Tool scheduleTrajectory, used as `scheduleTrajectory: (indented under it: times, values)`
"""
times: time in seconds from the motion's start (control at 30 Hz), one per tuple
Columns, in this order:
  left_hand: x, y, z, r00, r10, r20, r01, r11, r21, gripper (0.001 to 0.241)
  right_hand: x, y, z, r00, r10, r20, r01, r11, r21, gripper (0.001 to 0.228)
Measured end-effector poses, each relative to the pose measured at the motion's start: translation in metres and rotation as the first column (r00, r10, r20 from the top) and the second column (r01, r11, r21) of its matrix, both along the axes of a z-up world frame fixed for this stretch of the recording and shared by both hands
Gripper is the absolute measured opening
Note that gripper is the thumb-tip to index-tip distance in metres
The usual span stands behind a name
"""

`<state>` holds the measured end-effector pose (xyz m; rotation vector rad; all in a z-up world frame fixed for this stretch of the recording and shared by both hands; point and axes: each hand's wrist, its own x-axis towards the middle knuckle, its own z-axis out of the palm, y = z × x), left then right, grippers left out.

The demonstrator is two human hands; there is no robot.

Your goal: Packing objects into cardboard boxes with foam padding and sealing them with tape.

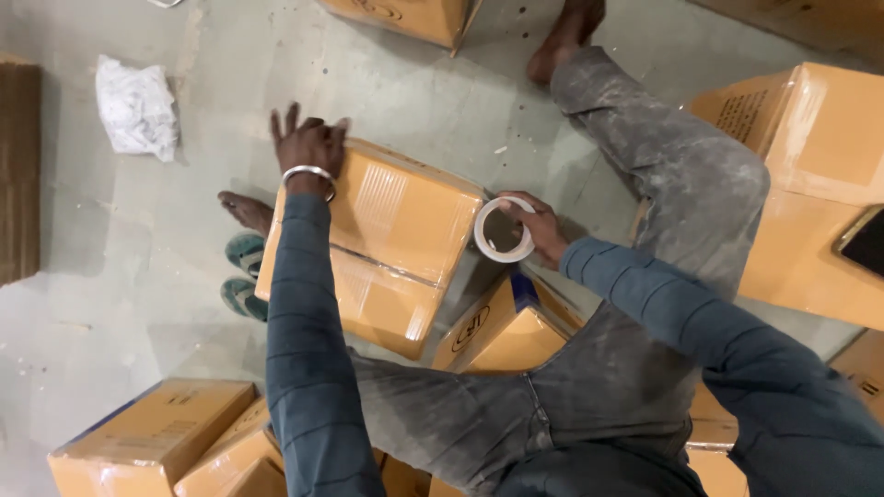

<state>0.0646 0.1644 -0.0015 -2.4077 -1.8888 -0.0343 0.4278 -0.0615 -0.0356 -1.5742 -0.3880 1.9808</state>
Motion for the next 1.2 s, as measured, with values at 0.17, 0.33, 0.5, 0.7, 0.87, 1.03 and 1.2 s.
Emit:
scheduleTrajectory:
  times: [0.17, 0.33, 0.5, 0.7, 0.87, 1.03, 1.2]
  values:
    - [0.043, -0.021, 0.017, 0.982, -0.155, -0.109, 0.079, 0.858, -0.507, 0.091, -0.005, -0.006, -0.003, 0.994, -0.109, 0.022, 0.109, 0.994, -0.016, 0.032]
    - [0.092, -0.065, -0.006, 0.954, -0.298, -0.004, 0.286, 0.919, -0.271, 0.095, -0.008, -0.002, 0.002, 0.993, -0.098, 0.062, 0.101, 0.994, -0.048, 0.033]
    - [0.191, -0.130, 0.011, 0.943, -0.302, 0.142, 0.326, 0.750, -0.575, 0.071, -0.002, -0.012, -0.035, 0.971, -0.221, -0.092, 0.229, 0.970, 0.079, 0.032]
    - [0.183, -0.162, 0.044, 0.625, -0.153, 0.765, 0.508, 0.824, -0.250, 0.062, -0.003, -0.012, -0.040, 0.964, -0.237, -0.118, 0.249, 0.963, 0.100, 0.047]
    - [0.001, -0.151, 0.016, 0.859, 0.294, 0.419, -0.139, 0.922, -0.362, 0.082, -0.006, 0.011, 0.038, 0.988, -0.096, 0.119, 0.103, 0.993, -0.057, 0.052]
    - [-0.129, -0.192, 0.024, 0.848, 0.519, 0.107, -0.491, 0.845, -0.212, 0.090, -0.004, 0.036, -0.006, 0.990, -0.050, 0.133, 0.093, 0.936, -0.339, 0.045]
    - [-0.104, -0.227, 0.036, 0.614, 0.759, 0.216, -0.634, 0.637, -0.438, 0.091, -0.012, 0.139, -0.058, 0.962, -0.271, -0.030, 0.272, 0.953, 0.130, 0.048]
